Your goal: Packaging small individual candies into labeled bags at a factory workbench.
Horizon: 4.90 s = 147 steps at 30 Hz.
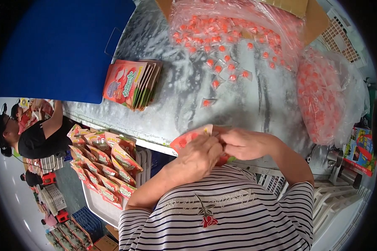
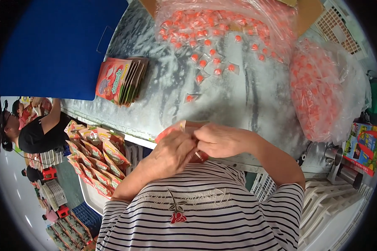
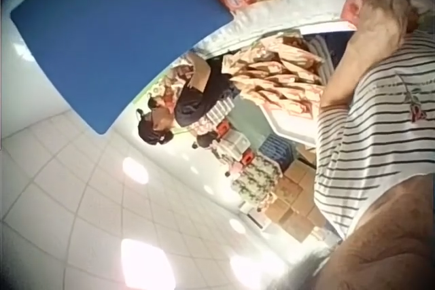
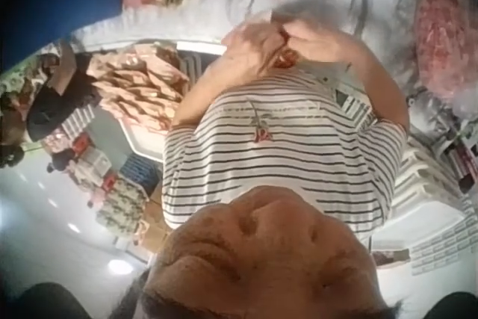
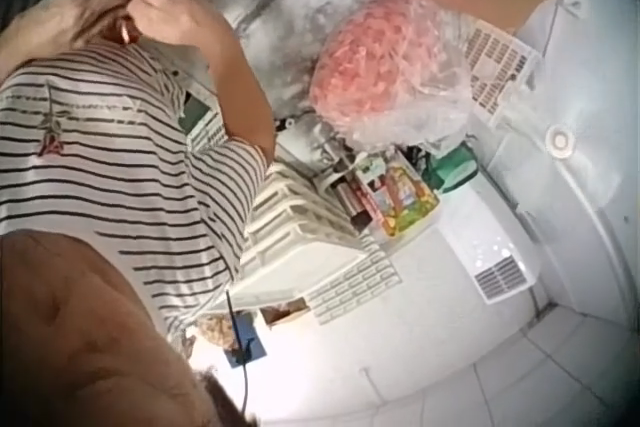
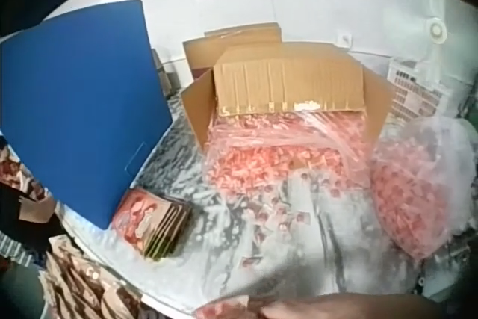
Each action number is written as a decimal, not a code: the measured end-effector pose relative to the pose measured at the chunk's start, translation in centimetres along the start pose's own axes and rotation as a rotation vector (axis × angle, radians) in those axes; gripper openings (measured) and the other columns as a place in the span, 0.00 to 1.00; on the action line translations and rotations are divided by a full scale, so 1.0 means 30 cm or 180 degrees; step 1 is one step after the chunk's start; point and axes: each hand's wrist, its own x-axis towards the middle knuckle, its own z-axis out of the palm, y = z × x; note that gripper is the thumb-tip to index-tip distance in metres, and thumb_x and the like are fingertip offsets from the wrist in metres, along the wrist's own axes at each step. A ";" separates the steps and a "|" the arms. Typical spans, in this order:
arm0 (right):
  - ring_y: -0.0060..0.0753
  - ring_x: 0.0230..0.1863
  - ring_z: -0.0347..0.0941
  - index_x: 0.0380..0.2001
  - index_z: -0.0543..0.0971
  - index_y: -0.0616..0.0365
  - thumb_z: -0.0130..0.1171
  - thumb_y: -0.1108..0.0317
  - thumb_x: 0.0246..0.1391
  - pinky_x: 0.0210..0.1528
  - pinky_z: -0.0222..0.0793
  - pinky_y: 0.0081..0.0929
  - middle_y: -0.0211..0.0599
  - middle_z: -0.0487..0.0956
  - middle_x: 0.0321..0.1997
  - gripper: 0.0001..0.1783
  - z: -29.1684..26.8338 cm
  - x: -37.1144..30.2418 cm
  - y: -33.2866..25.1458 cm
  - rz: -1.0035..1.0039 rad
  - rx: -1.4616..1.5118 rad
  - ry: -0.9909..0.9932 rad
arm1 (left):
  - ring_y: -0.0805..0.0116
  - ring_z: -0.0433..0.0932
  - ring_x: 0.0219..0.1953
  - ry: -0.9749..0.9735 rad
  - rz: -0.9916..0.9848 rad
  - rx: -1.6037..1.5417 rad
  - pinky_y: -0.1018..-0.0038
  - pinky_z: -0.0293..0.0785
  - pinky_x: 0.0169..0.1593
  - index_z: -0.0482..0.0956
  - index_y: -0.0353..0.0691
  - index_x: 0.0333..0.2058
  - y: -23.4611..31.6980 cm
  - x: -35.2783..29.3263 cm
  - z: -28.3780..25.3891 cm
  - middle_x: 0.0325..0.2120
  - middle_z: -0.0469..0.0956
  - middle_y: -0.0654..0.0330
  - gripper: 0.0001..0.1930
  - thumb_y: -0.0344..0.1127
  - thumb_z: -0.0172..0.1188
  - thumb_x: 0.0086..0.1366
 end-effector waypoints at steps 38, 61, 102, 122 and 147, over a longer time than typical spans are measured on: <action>0.64 0.70 0.40 0.59 0.67 0.50 0.61 0.43 0.47 0.68 0.30 0.64 0.54 0.54 0.66 0.39 0.015 0.270 0.303 0.0795 -0.2058 0.3373 | 0.53 0.75 0.26 0.0478 -0.0697 0.0197 0.63 0.73 0.32 0.75 0.35 0.28 -0.025 -0.052 -0.056 0.25 0.75 0.52 0.07 0.28 0.64 0.55; 0.41 0.58 0.68 0.53 0.71 0.61 0.43 0.70 0.63 0.60 0.60 0.30 0.45 0.73 0.56 0.17 -0.090 0.131 0.395 -0.0146 -0.0520 0.3963 | 0.51 0.76 0.26 0.0459 -0.0625 0.0185 0.64 0.75 0.30 0.76 0.33 0.31 -0.027 -0.060 -0.052 0.28 0.77 0.51 0.08 0.26 0.65 0.53; 0.39 0.35 0.71 0.38 0.79 0.55 0.62 0.73 0.45 0.34 0.71 0.32 0.36 0.74 0.37 0.13 0.000 0.123 0.382 -0.0379 -0.2709 0.3676 | 0.53 0.76 0.28 0.0572 -0.0661 0.0294 0.64 0.74 0.33 0.76 0.35 0.30 -0.023 -0.064 -0.048 0.26 0.76 0.54 0.06 0.27 0.63 0.56; 0.36 0.38 0.74 0.39 0.74 0.67 0.44 0.73 0.63 0.41 0.69 0.27 0.45 0.76 0.44 0.11 0.082 0.121 -0.100 -0.0929 -0.0102 0.2971 | 0.48 0.74 0.30 0.0395 -0.0592 0.0078 0.59 0.71 0.35 0.71 0.34 0.30 -0.050 -0.054 -0.038 0.27 0.73 0.49 0.08 0.29 0.62 0.57; 0.53 0.70 0.46 0.65 0.58 0.56 0.62 0.49 0.51 0.69 0.45 0.46 0.51 0.52 0.70 0.43 -0.406 0.427 0.292 0.0098 -0.2123 0.2899 | 0.53 0.77 0.27 0.0746 -0.0749 0.0352 0.65 0.75 0.30 0.74 0.34 0.33 -0.092 -0.092 -0.098 0.30 0.78 0.52 0.08 0.24 0.64 0.54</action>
